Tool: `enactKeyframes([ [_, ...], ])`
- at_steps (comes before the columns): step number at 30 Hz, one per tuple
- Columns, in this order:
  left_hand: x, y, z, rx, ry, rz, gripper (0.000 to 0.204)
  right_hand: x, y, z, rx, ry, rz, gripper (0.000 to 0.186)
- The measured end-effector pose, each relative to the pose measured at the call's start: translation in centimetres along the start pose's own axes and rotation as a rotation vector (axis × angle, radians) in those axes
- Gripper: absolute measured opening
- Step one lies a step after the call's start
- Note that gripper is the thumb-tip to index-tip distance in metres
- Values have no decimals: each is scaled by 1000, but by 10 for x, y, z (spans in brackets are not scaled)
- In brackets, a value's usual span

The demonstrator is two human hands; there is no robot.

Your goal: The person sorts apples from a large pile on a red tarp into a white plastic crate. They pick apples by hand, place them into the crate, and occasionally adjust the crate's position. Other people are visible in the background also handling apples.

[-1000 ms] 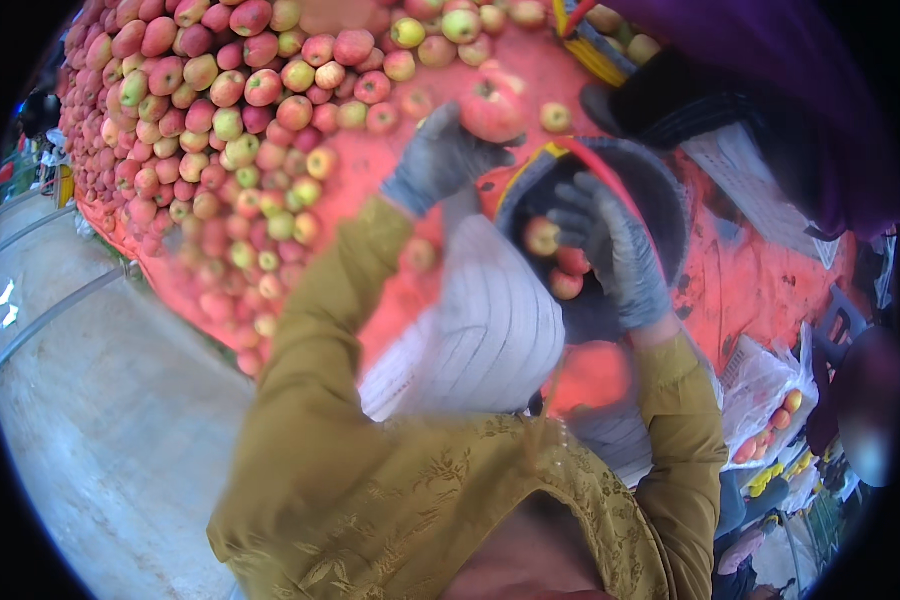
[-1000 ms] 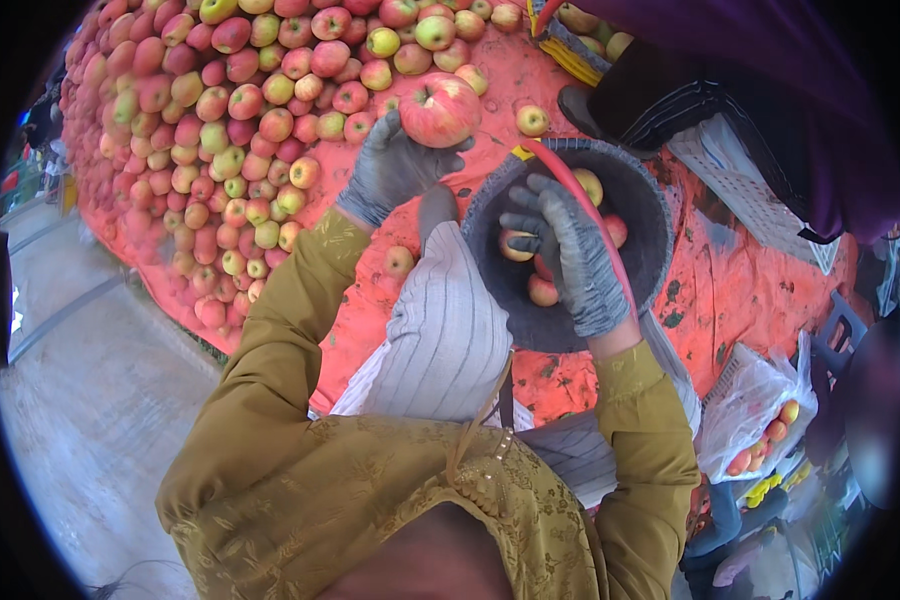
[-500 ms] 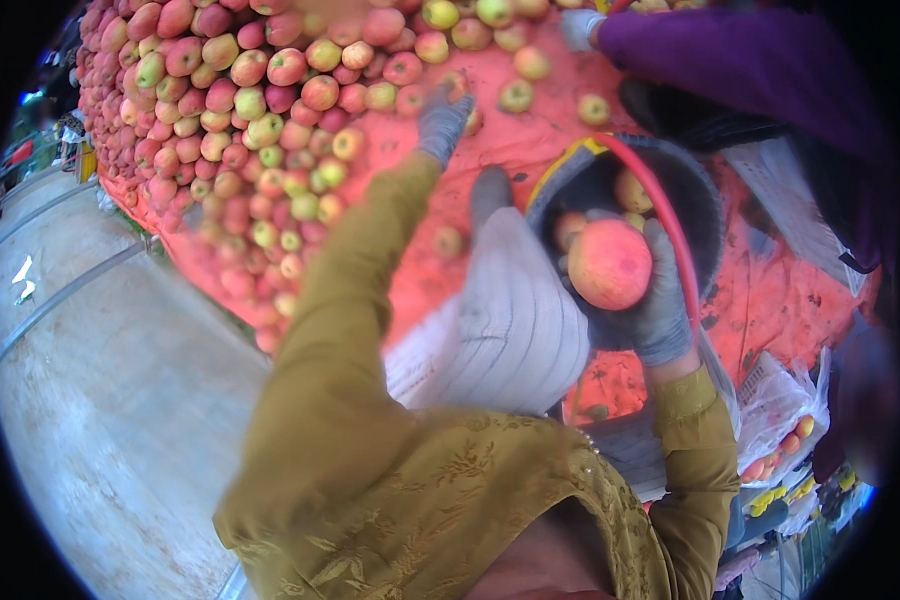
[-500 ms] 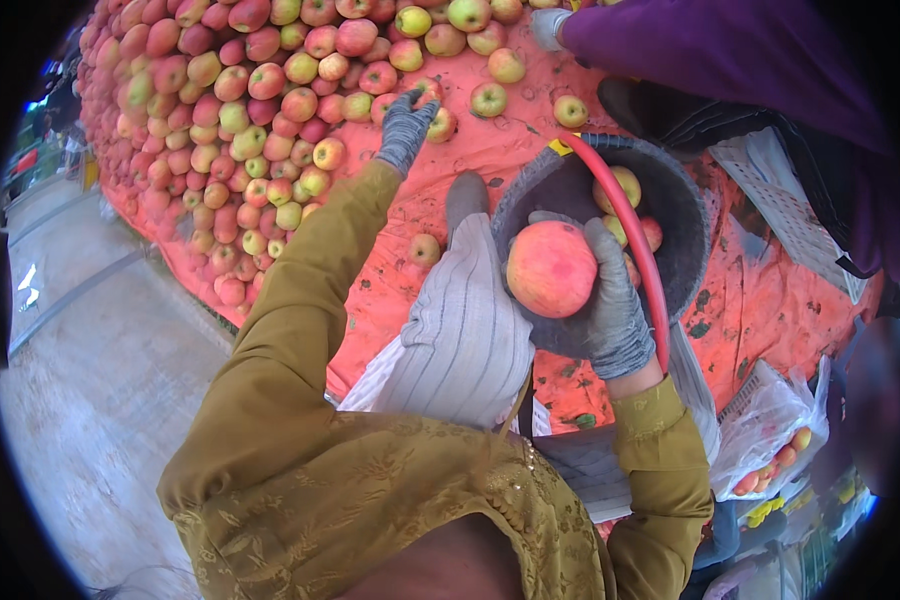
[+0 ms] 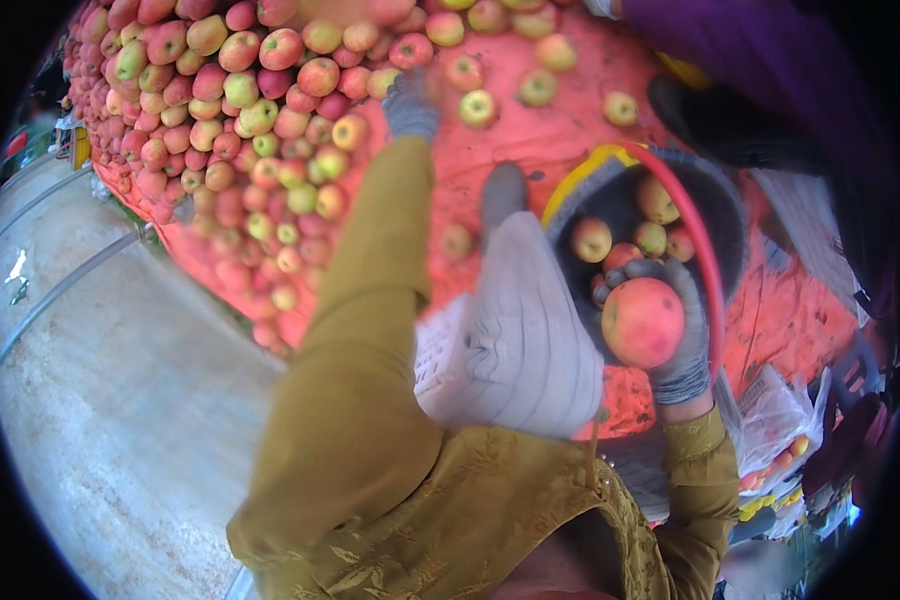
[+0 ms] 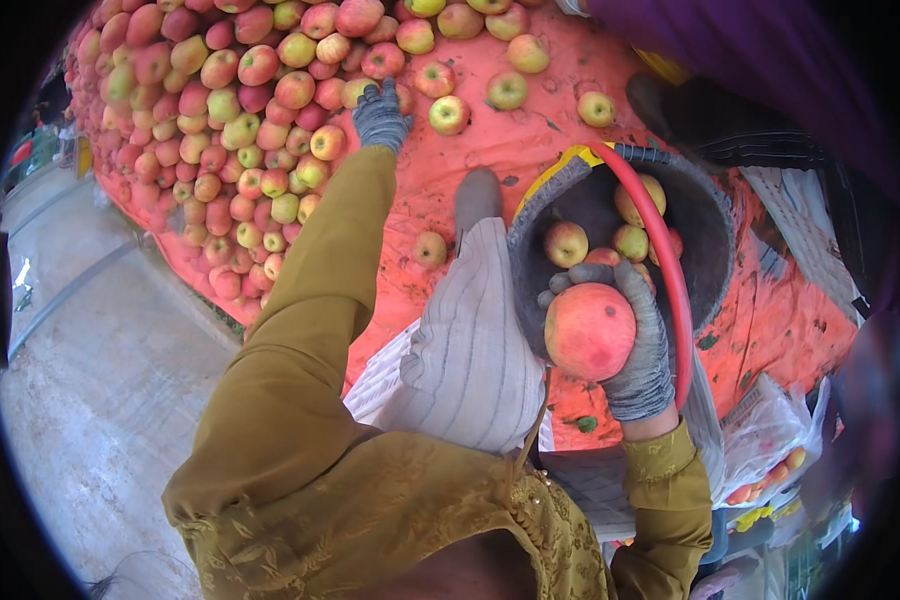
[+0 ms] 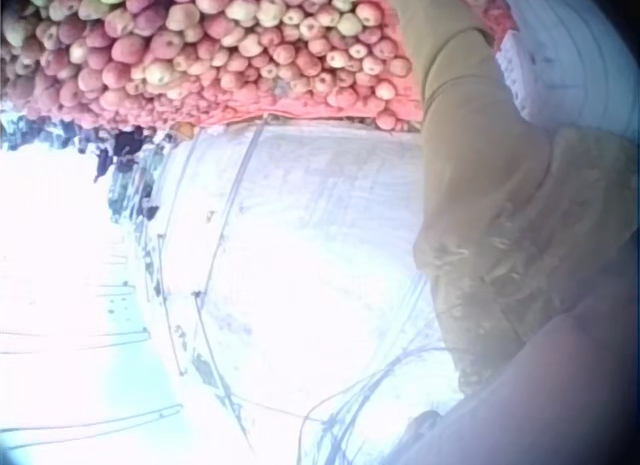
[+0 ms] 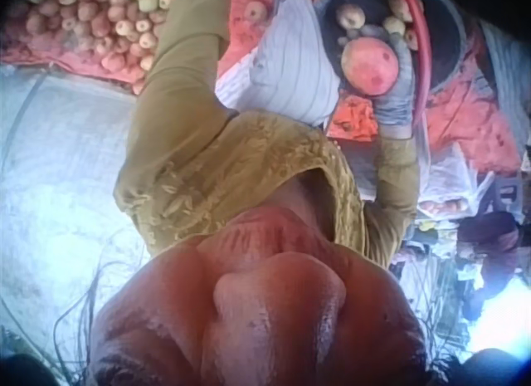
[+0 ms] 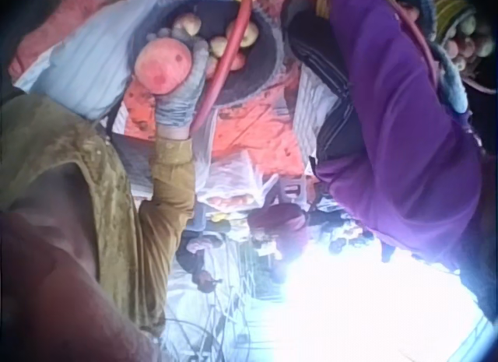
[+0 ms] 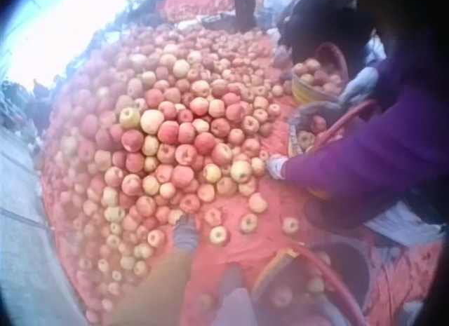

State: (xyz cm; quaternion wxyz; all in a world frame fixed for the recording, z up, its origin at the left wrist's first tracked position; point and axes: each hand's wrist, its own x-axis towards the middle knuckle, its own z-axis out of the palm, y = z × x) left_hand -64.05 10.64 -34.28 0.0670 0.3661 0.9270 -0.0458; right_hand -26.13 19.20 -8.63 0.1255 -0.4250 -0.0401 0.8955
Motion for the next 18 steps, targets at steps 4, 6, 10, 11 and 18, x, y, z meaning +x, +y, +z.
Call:
enactKeyframes([
  [4, -15, -13, 17, -222, 142, 19, 72, 5, -1, 0, 3, 5, 39, 42],
  [6, -26, -23, 25, -760, 2, -85, 65, 7, -1, -3, -30, 15, 56, 39],
  [10, -54, -3, -5, -1981, -717, -236, 55, 6, -1, 0, -141, 60, 48, 33],
  [11, -67, 10, -33, -2156, -877, -173, 53, 4, -1, 2, -151, 69, 52, 31],
  [18, -126, 77, -124, -2245, -1245, 69, 63, 8, -3, 2, -334, -57, -66, 41],
])
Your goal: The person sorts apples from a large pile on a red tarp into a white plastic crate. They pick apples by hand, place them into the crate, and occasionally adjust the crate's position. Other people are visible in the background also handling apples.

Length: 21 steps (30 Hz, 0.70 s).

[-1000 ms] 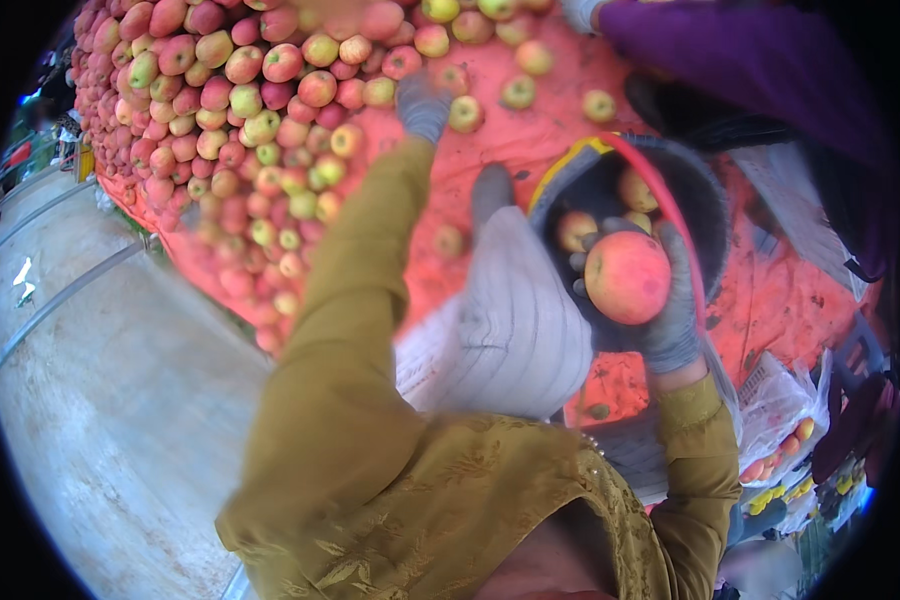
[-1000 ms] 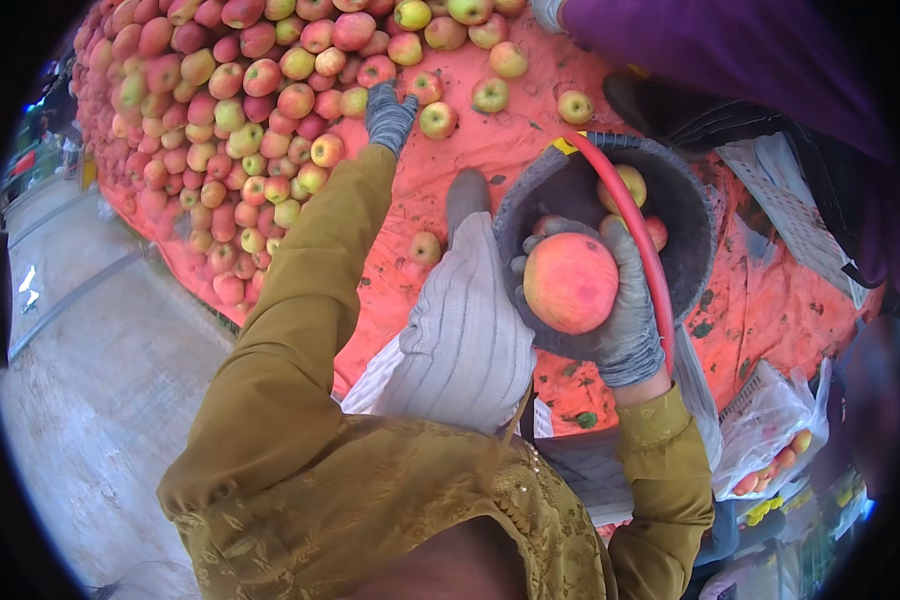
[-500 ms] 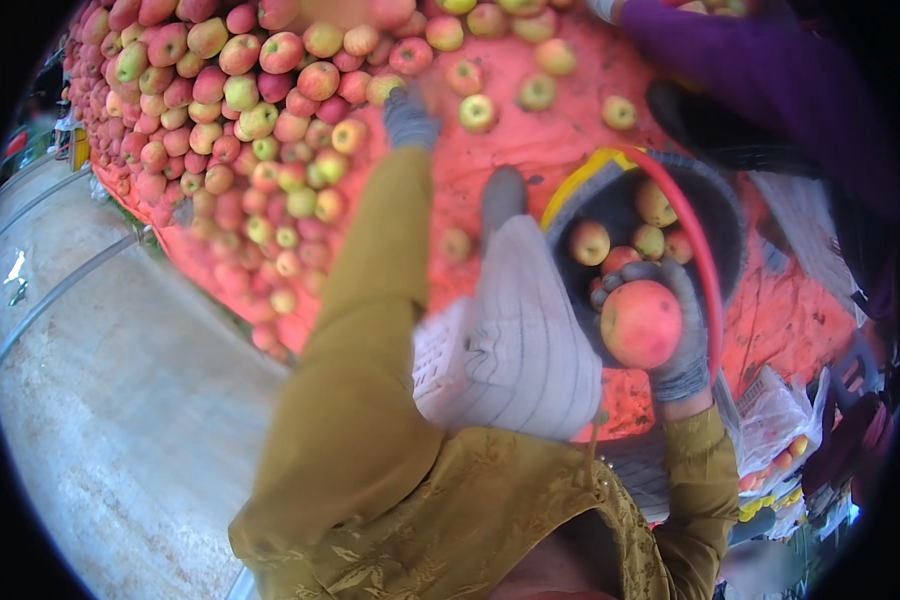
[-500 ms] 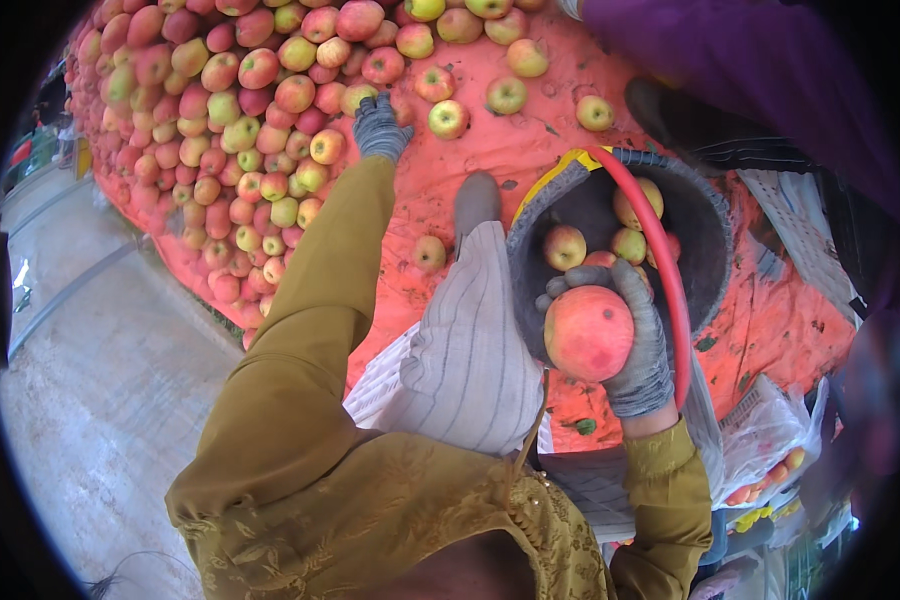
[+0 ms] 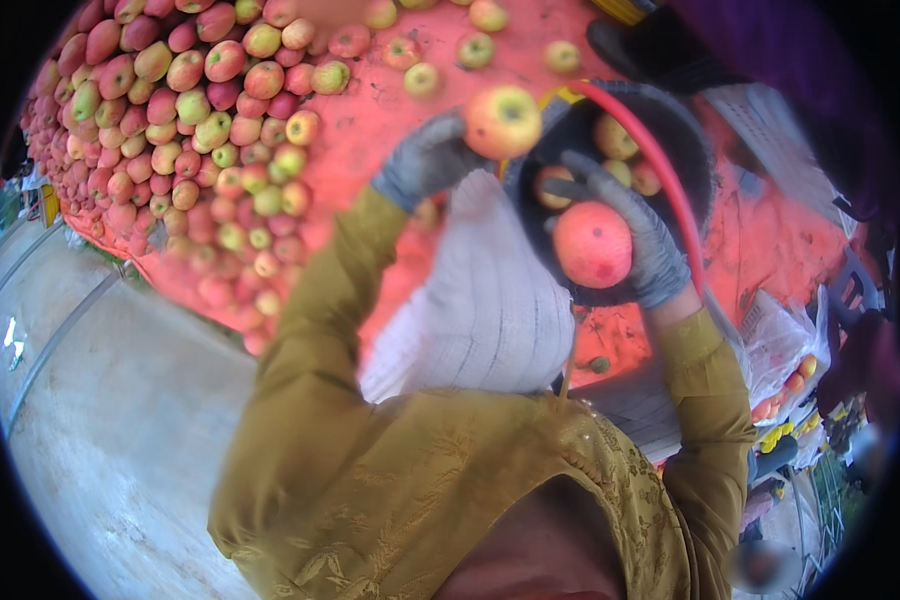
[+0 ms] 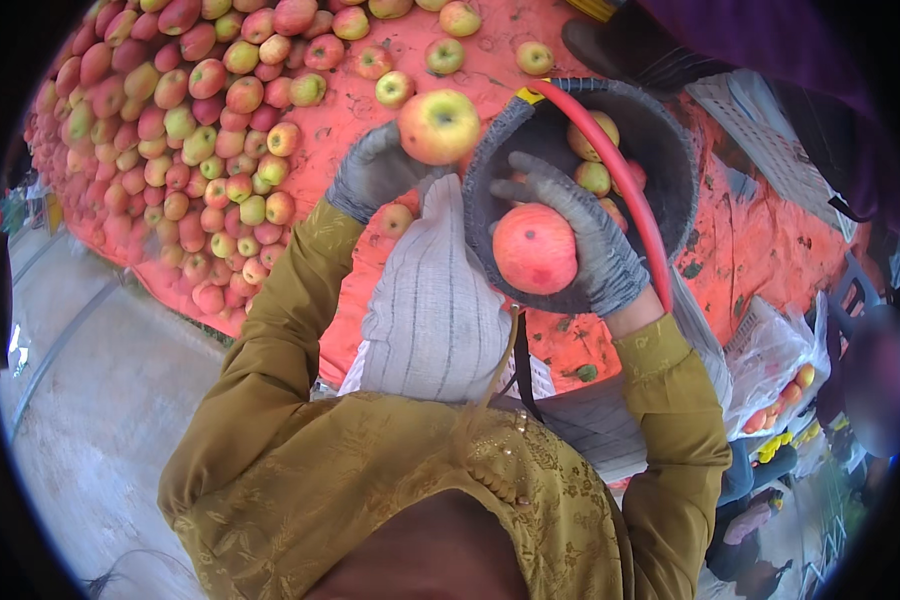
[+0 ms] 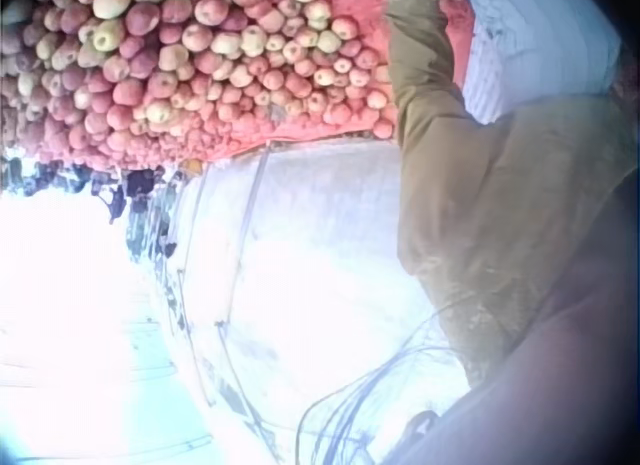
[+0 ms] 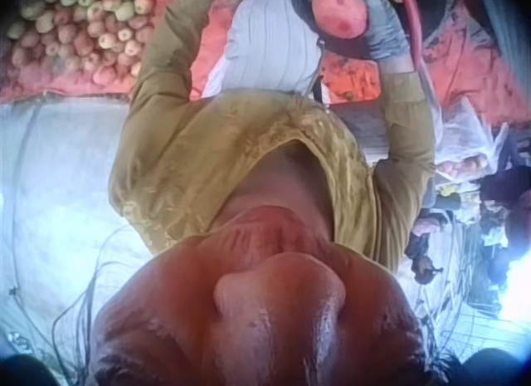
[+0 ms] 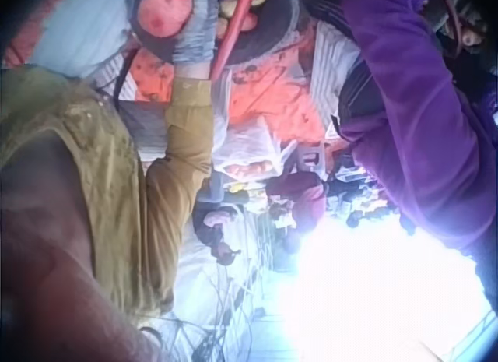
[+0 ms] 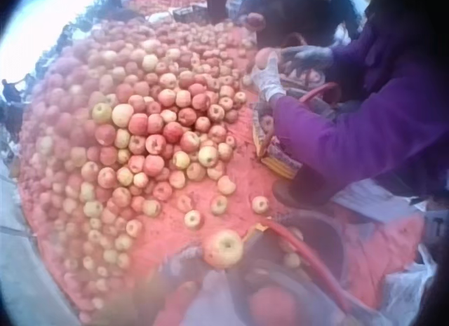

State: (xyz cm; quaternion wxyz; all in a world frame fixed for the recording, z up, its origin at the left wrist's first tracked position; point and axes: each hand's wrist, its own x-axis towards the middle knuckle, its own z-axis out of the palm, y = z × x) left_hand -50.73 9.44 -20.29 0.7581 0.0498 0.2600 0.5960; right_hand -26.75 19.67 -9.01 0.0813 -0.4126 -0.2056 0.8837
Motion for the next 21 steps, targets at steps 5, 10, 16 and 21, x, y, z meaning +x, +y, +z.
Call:
enactKeyframes([
  [5, 6, -2, 63, 760, -128, 17, 63, -5, -6, 10, 25, 60, 55, 43],
  [10, 20, 3, 63, 754, 18, 51, 59, -6, -2, 4, 126, 52, 123, 36],
  [16, 59, 10, -122, 1168, 1284, 205, 77, -10, -9, 2, 185, 30, 173, 40],
  [21, 86, -8, -205, 1559, 1353, 95, 76, -4, -3, 4, 261, 123, 133, 47],
])
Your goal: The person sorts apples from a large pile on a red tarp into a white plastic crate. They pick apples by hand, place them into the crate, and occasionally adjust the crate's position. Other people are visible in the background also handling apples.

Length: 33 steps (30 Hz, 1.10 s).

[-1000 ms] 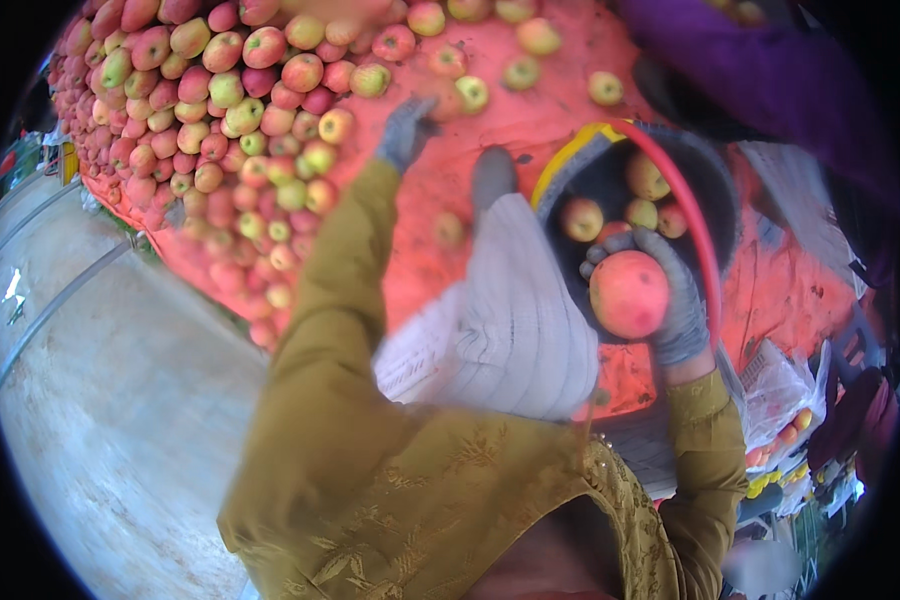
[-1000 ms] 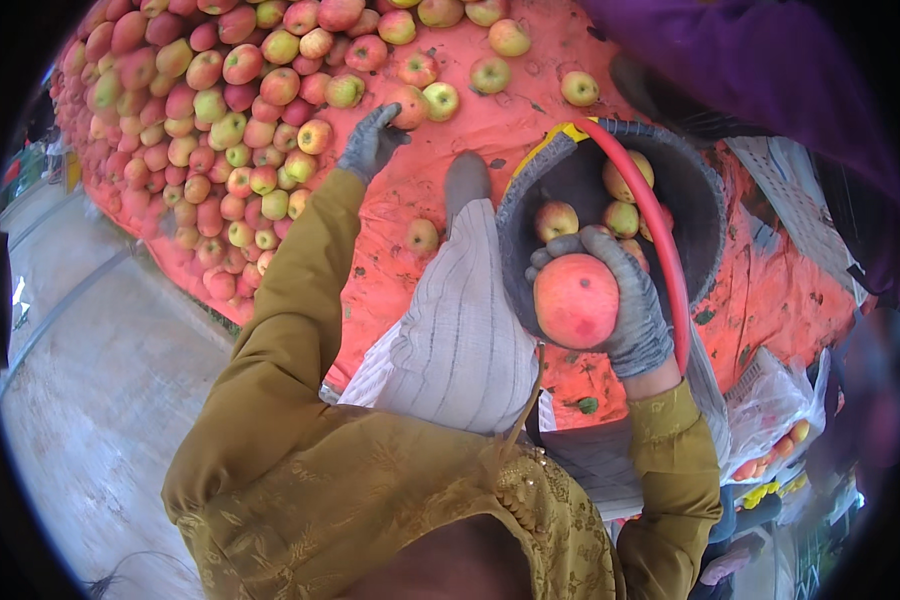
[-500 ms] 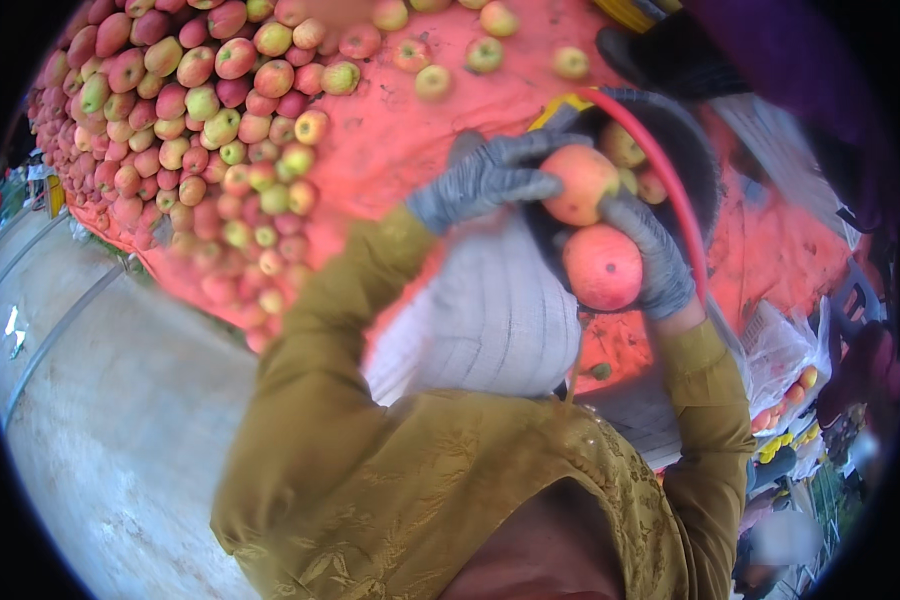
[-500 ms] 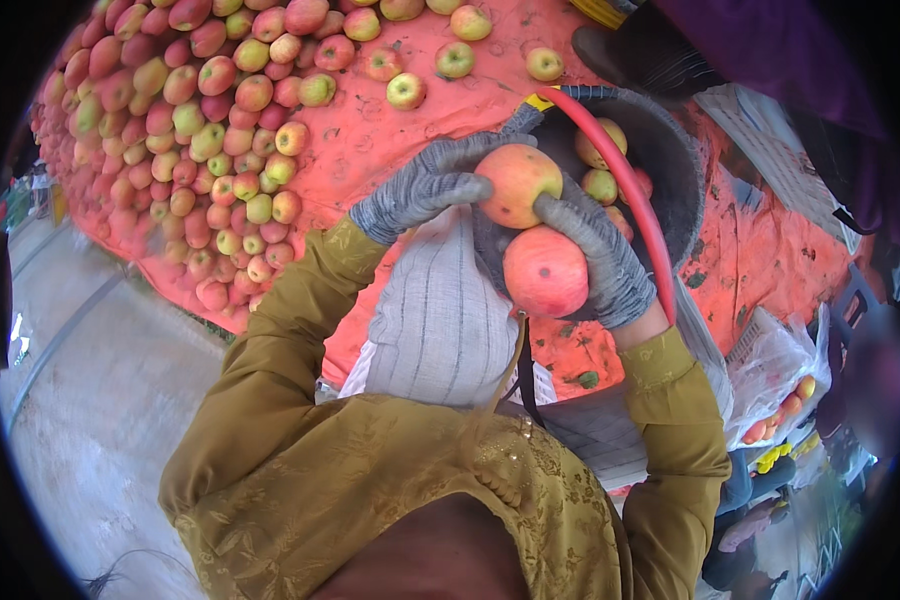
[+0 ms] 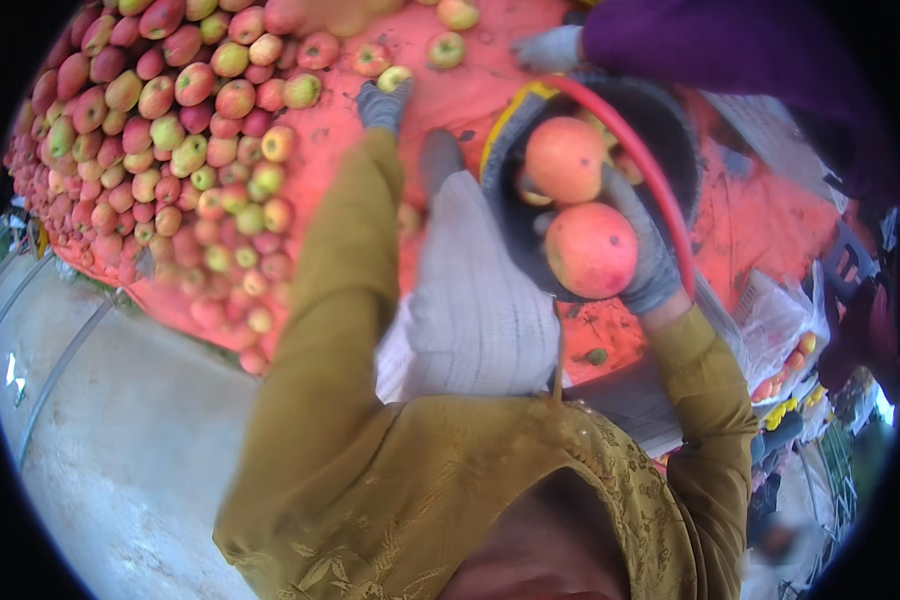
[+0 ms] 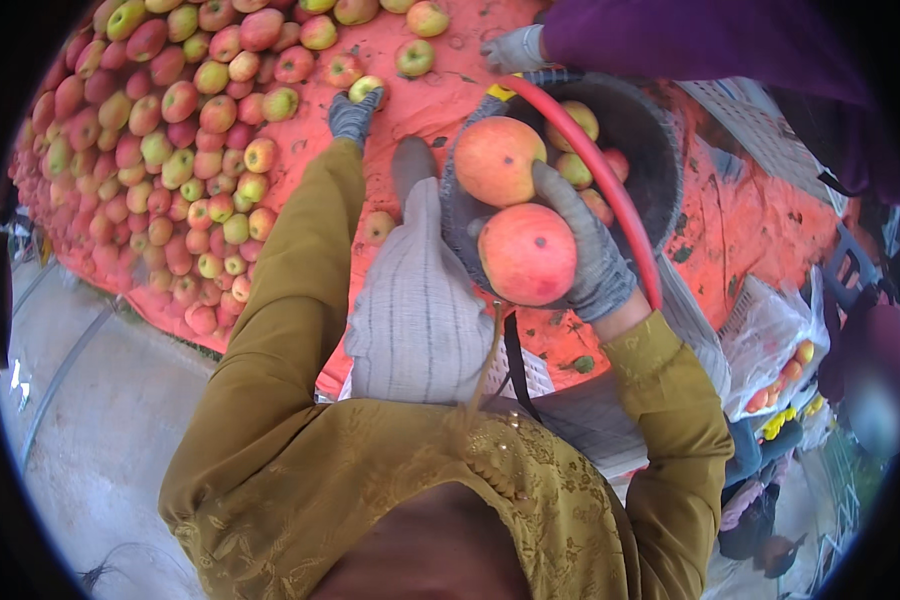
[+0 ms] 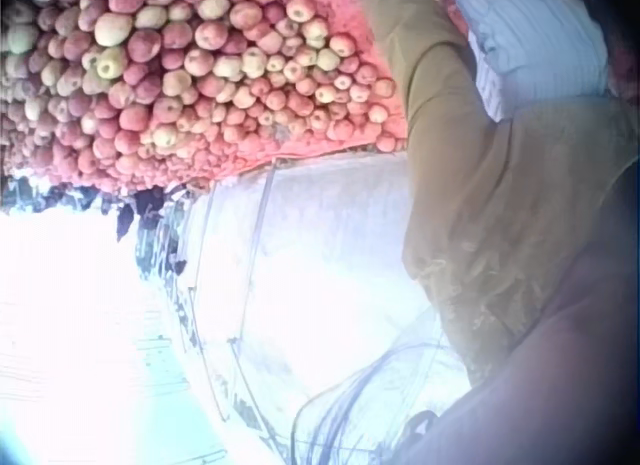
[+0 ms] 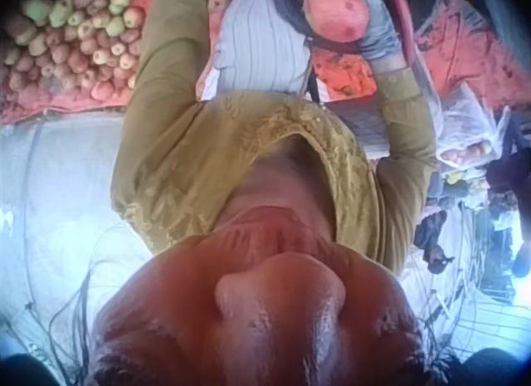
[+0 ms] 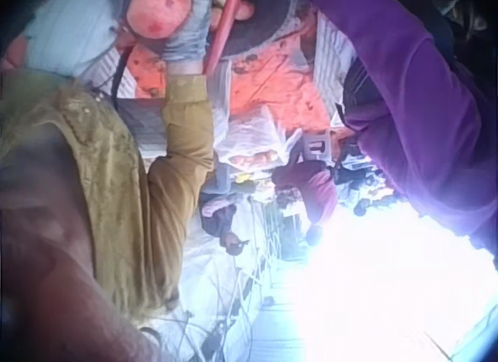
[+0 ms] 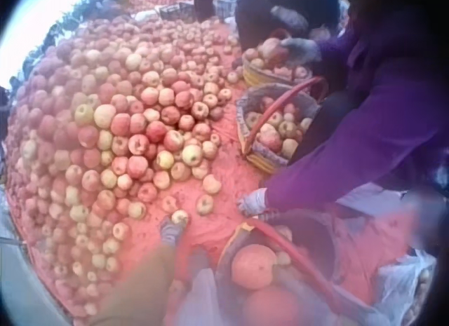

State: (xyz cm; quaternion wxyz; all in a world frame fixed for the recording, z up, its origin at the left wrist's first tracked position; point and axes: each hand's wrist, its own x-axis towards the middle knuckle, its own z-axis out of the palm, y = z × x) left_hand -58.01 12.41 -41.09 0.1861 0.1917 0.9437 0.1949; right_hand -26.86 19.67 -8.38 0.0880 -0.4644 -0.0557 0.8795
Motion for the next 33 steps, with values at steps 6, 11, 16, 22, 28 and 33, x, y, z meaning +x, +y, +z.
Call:
enactKeyframes([
  [6, -9, 3, -24, -808, -673, -282, 55, -11, -10, 6, 275, -167, 58, 43],
  [11, -86, 76, -102, -1669, -1132, -303, 61, -28, -7, 18, -13, -383, -83, 38],
  [16, -142, 152, -201, -1738, -1340, -126, 63, -40, 7, -6, -206, -379, -317, 47],
  [22, -200, 210, -267, -1517, -1439, 259, 74, -129, 23, 20, 104, -609, -341, 49],
  [28, -290, 251, -285, -1541, -1571, 277, 69, -200, 26, -31, -49, -605, -650, 55],
  [33, -376, 283, -274, -761, -1161, 1008, 44, -248, 29, -70, 181, -701, -721, 56],
])
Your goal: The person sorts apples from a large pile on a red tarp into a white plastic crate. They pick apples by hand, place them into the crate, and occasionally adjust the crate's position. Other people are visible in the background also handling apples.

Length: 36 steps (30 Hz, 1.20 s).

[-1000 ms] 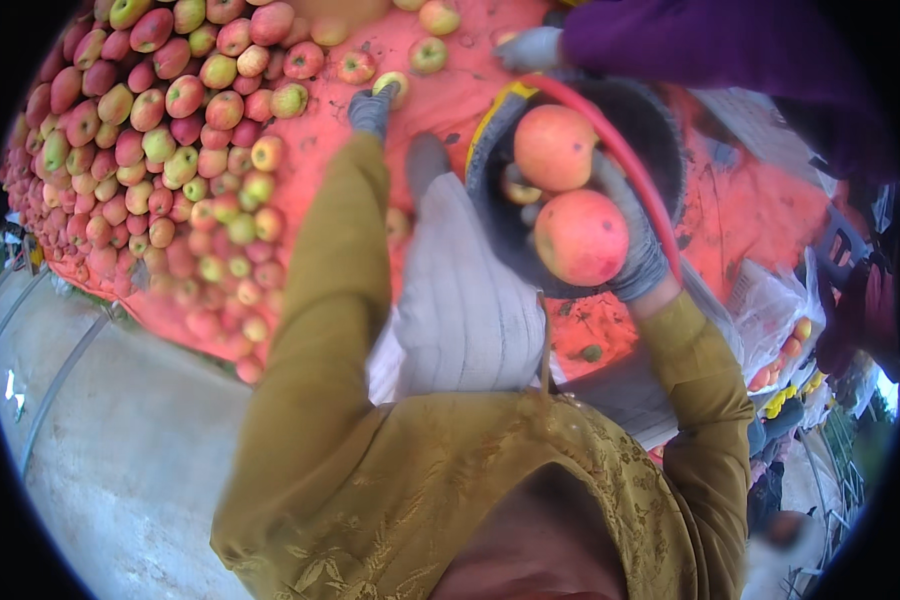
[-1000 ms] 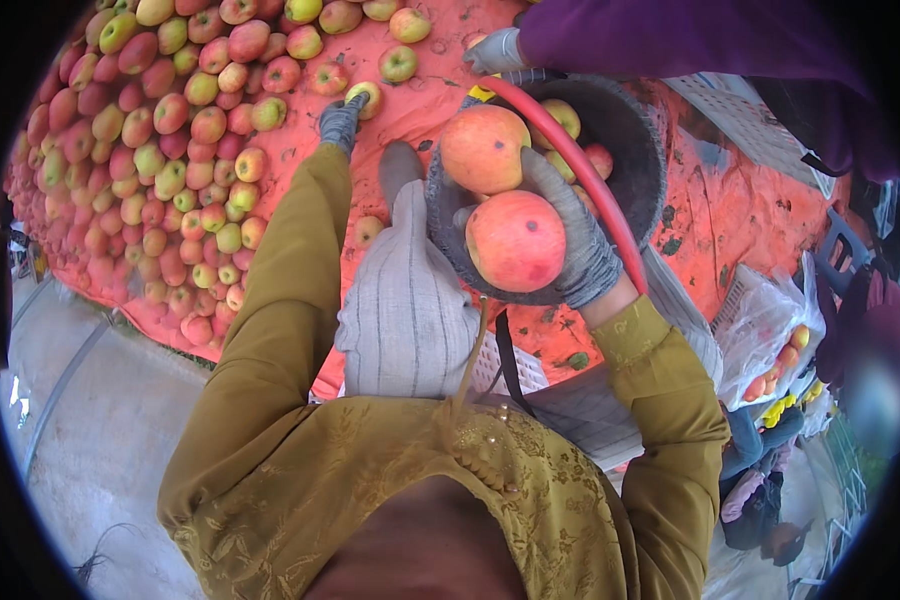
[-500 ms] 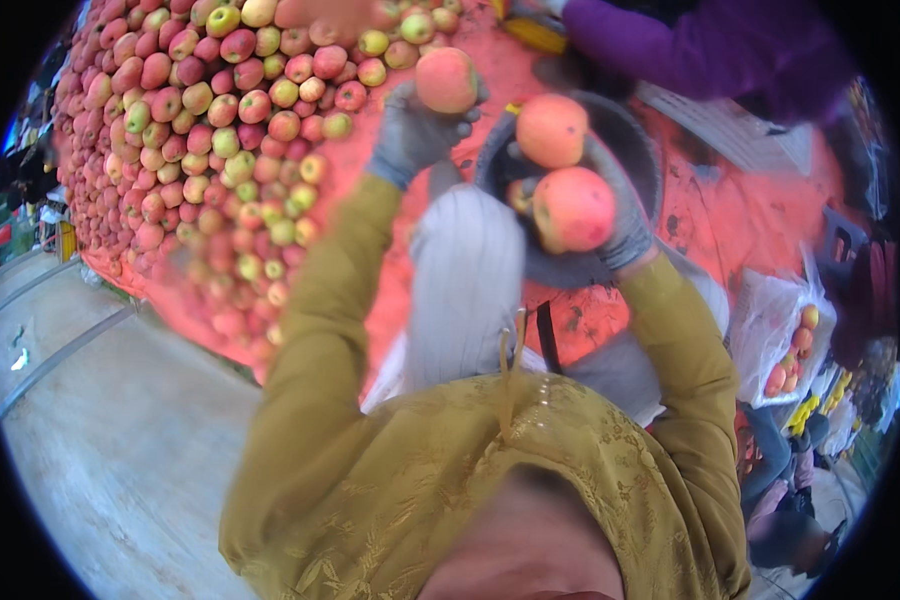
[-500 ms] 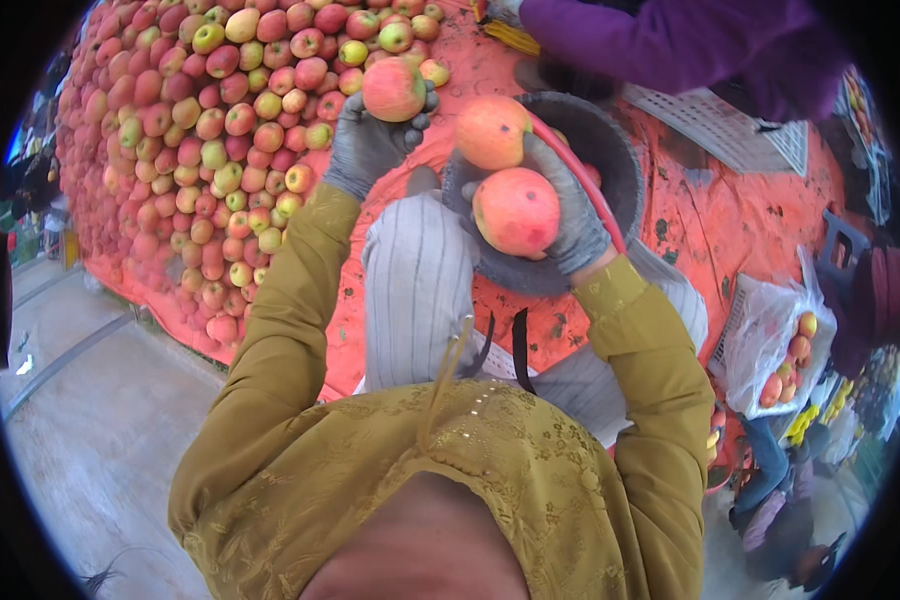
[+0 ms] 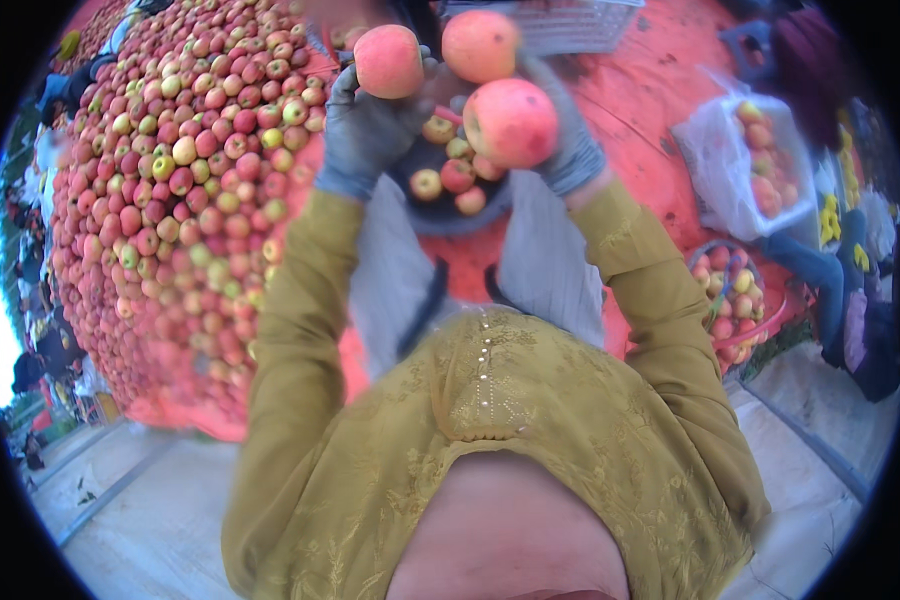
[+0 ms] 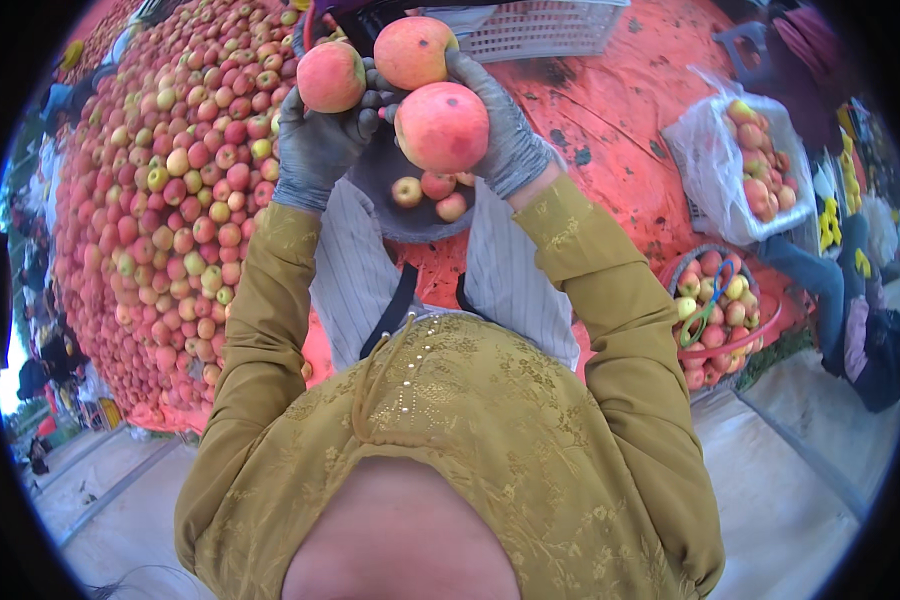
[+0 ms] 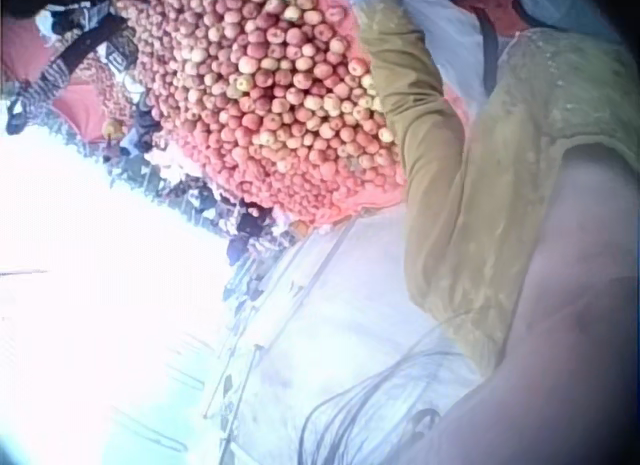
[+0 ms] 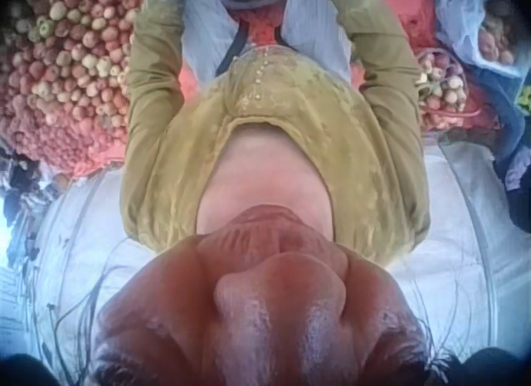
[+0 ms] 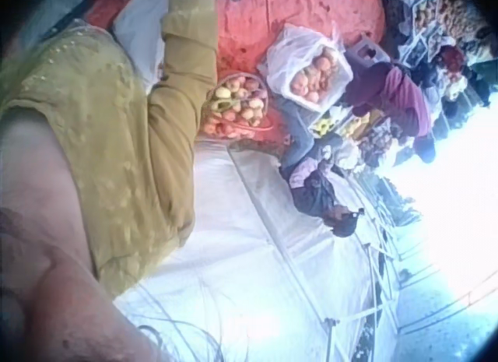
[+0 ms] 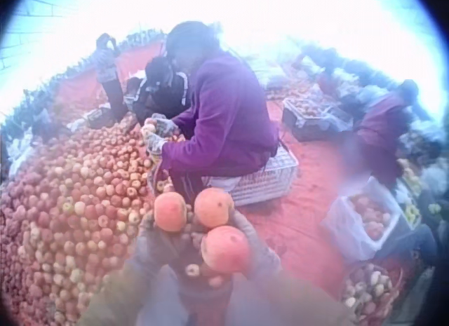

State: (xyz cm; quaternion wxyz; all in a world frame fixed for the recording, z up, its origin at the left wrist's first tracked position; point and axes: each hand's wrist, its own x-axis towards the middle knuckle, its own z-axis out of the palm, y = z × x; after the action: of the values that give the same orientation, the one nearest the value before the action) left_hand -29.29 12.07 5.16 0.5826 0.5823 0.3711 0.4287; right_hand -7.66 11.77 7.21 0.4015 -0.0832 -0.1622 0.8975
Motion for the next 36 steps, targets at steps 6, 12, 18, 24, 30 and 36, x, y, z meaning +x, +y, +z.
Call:
enactKeyframes([
  [6, 21, -17, 66, -1258, 28, -117, 64, -39, -24, -13, -72, 106, -216, 54],
  [12, -10, -51, 43, -1182, 120, -146, 58, -44, 15, -21, -122, 321, -110, 53],
  [18, -71, -85, 8, -1210, 606, -174, 50, -4, 109, -64, -7, 829, -97, 43],
  [24, -93, -85, -8, -1158, 483, -127, 51, 13, 130, -119, -261, 672, -167, 42],
  [30, -99, -65, 0, -1200, 370, -40, 53, -3, 109, -72, 112, 226, -90, 55],
  [36, -88, -28, 38, -1353, 43, -78, 59, -33, 81, -28, 190, 119, -218, 61],
])
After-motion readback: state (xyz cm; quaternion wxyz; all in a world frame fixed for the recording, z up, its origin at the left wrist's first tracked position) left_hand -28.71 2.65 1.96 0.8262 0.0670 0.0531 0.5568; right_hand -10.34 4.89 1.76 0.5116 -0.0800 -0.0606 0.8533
